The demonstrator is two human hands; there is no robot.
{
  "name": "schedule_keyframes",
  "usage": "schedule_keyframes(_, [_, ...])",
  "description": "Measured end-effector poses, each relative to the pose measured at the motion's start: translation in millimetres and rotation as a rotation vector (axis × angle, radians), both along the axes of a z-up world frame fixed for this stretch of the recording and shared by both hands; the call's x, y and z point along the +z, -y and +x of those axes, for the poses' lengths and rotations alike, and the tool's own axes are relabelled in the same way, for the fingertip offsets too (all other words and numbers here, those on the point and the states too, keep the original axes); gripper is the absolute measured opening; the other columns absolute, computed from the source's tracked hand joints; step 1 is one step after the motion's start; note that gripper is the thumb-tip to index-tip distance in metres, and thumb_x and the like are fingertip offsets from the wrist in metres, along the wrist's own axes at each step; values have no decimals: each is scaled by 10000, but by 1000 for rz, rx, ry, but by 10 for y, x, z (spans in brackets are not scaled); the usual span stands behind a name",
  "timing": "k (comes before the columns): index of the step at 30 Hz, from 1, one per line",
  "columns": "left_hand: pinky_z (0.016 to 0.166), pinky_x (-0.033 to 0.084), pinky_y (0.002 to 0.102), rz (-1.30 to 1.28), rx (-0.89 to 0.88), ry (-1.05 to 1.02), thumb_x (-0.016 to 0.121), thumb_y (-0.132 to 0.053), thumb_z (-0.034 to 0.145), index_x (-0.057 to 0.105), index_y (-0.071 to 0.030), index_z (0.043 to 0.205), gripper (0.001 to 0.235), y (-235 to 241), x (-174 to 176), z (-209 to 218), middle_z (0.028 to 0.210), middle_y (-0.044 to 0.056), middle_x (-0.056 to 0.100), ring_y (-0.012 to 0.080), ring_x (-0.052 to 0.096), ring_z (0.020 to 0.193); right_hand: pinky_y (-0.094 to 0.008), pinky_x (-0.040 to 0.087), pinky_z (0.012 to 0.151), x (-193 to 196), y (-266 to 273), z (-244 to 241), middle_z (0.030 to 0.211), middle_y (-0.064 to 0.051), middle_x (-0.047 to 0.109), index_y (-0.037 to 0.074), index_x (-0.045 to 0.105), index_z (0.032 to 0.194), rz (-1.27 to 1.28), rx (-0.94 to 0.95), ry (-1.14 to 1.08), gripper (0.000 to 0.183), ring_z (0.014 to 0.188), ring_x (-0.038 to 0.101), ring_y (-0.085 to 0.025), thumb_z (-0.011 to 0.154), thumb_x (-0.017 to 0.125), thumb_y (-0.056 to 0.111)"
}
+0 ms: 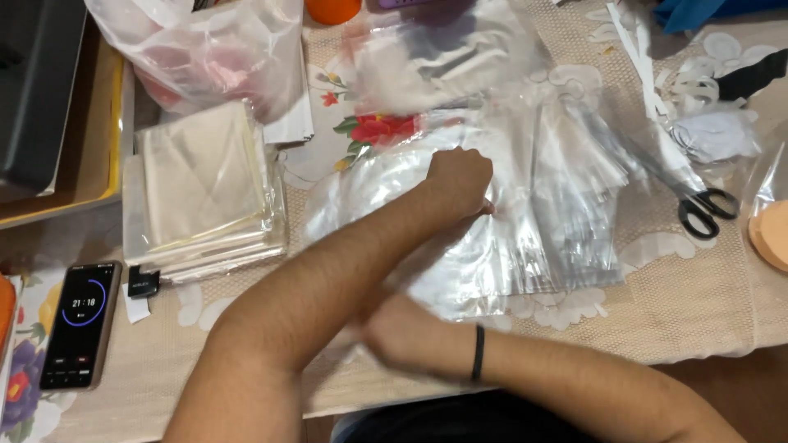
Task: Cleaning and flattening plastic bags by wiping them with a cloth on a table.
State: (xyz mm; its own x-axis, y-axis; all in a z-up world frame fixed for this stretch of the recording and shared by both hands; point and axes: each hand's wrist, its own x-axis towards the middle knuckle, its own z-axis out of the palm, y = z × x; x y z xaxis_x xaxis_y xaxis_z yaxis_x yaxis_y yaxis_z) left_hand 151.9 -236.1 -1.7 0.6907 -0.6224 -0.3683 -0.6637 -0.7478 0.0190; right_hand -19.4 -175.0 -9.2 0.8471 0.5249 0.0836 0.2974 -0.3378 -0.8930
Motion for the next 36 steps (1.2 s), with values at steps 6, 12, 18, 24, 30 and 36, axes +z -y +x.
schedule_keyframes(6, [667, 567, 415, -120, 22, 26, 779, -602, 824, 708, -121, 997, 516, -99, -144, -7, 954, 72, 718, 305, 692, 925, -509, 430, 1017, 195, 631, -162, 1169, -200, 591, -16, 594, 1172, 64, 172, 498, 279, 1106, 538, -396, 906, 515, -38])
schedule_keyframes(12, [715, 547, 421, -170, -6, 20, 852, -599, 748, 706, -124, 1011, 562, -120, -128, 39, 1011, 70, 715, 308, 668, 989, -537, 401, 1093, -103, 1076, -176, 1340, -323, 541, -104, 427, 1381, -305, -149, 354, 462, 1236, 527, -453, 975, 294, 70])
schedule_keyframes(18, [1150, 305, 498, -338, -460, 424, 731, -556, 826, 557, -13, 1348, 773, -608, -15, -148, 1495, 202, 483, 347, 481, 1358, -492, 326, 1157, 237, 1026, -620, 1507, -217, 491, -21, 466, 1445, -170, 296, 203, 502, 1380, 465, -401, 946, 488, 30])
schedule_keyframes(24, [1138, 365, 519, -219, -688, 139, 706, -125, 825, 512, 35, 1394, 622, -1834, 143, -1155, 1395, 271, 552, 397, 522, 1293, -440, 559, 1028, 447, 1906, -278, 1542, -41, 489, 222, 451, 1478, -276, -270, 93, 579, 1301, 596, -309, 1002, 267, 496])
schedule_keyframes(30, [1049, 445, 545, 116, -843, 236, 644, -212, 903, 245, 53, 1546, 802, -1799, 7, -1246, 1404, 393, 456, 523, 532, 1231, -442, 486, 1137, 647, 1737, -86, 1442, -199, 566, -1, 517, 1399, -18, -436, 349, 412, 1378, 550, -357, 1048, 401, 183])
schedule_keyframes(36, [957, 578, 440, -224, -692, 355, 713, 34, 811, 463, 70, 1445, 682, -1886, -83, -1256, 1213, 248, 682, 334, 708, 1031, -435, 569, 1062, 465, 2115, 83, 1298, -196, 618, 4, 561, 1343, 274, -542, 373, 332, 1237, 619, -323, 1105, 409, 180])
